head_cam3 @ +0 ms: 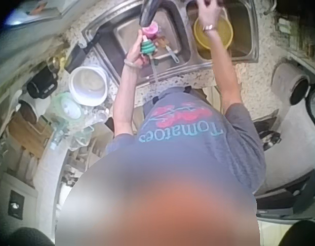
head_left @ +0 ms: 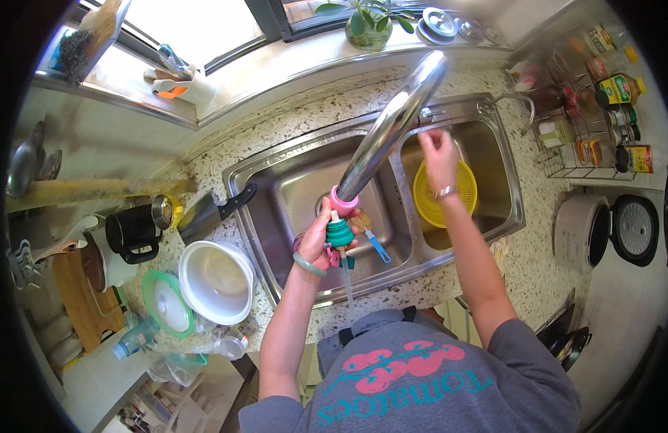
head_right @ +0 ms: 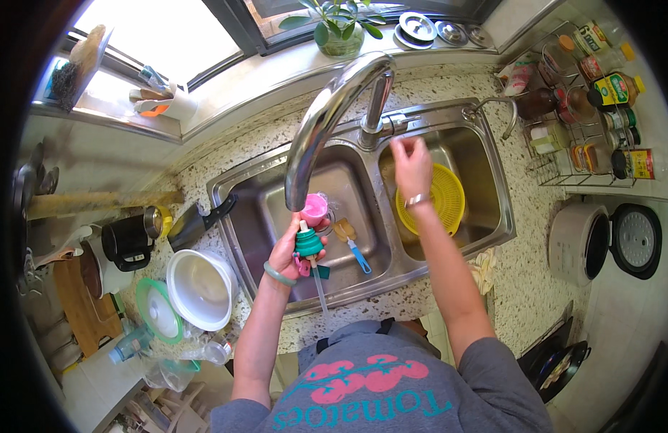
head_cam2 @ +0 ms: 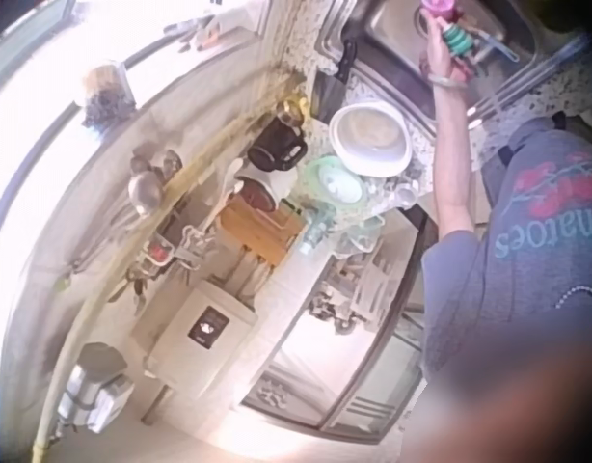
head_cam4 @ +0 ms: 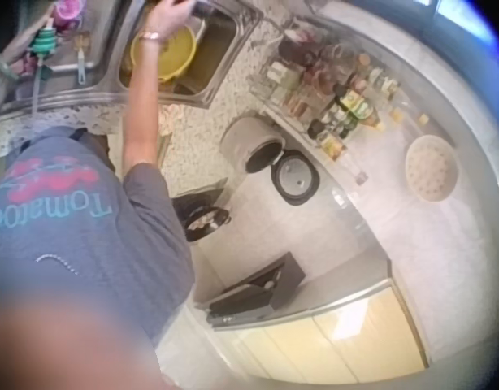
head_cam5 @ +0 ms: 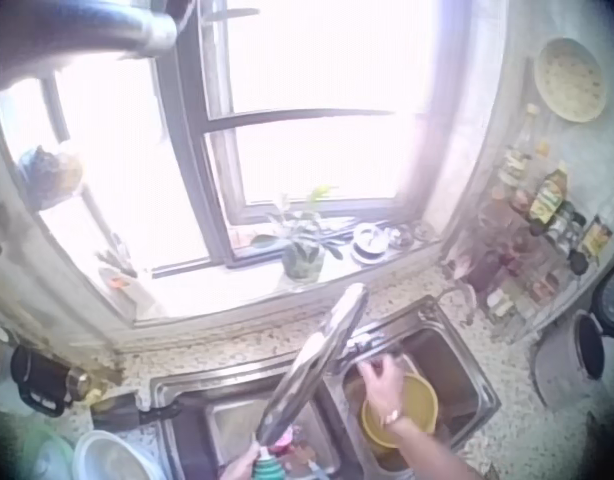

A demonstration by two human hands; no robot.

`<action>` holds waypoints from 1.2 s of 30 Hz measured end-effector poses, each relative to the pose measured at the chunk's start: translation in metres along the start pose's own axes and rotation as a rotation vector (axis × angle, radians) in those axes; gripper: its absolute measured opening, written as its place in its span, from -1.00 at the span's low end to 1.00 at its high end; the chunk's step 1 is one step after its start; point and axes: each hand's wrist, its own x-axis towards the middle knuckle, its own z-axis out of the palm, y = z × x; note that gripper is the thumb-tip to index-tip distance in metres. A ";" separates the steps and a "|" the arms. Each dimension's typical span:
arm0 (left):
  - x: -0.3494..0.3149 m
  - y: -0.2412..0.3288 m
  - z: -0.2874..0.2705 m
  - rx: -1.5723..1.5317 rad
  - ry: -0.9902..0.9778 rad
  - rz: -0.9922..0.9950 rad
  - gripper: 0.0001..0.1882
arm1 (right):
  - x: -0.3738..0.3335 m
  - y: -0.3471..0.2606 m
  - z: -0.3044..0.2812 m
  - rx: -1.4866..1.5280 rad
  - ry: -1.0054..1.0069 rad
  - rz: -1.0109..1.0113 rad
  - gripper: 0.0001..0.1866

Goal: The person washes a pink bottle and a green bottle under a running kitchen faucet. They rinse the bottles and their caps, scrubbing the green bottle with a sponge. The person then places the pink bottle on the counter and continues to rinse the green bottle before the clip ends.

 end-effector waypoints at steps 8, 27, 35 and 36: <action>-0.002 -0.001 0.018 0.274 0.072 0.102 -0.57 | -0.117 -0.070 0.021 0.241 -0.622 -0.156 -0.83; -0.015 -0.007 0.013 0.227 0.202 0.056 -0.35 | -0.135 -0.060 0.021 0.347 -0.589 -0.358 -0.88; -0.022 -0.012 0.009 0.190 0.265 0.116 -0.36 | -0.117 -0.049 0.025 0.083 -0.422 -0.736 -0.89; -0.024 -0.012 0.008 0.190 0.298 0.111 -0.37 | -0.113 -0.049 0.026 0.069 -0.406 -0.758 -0.89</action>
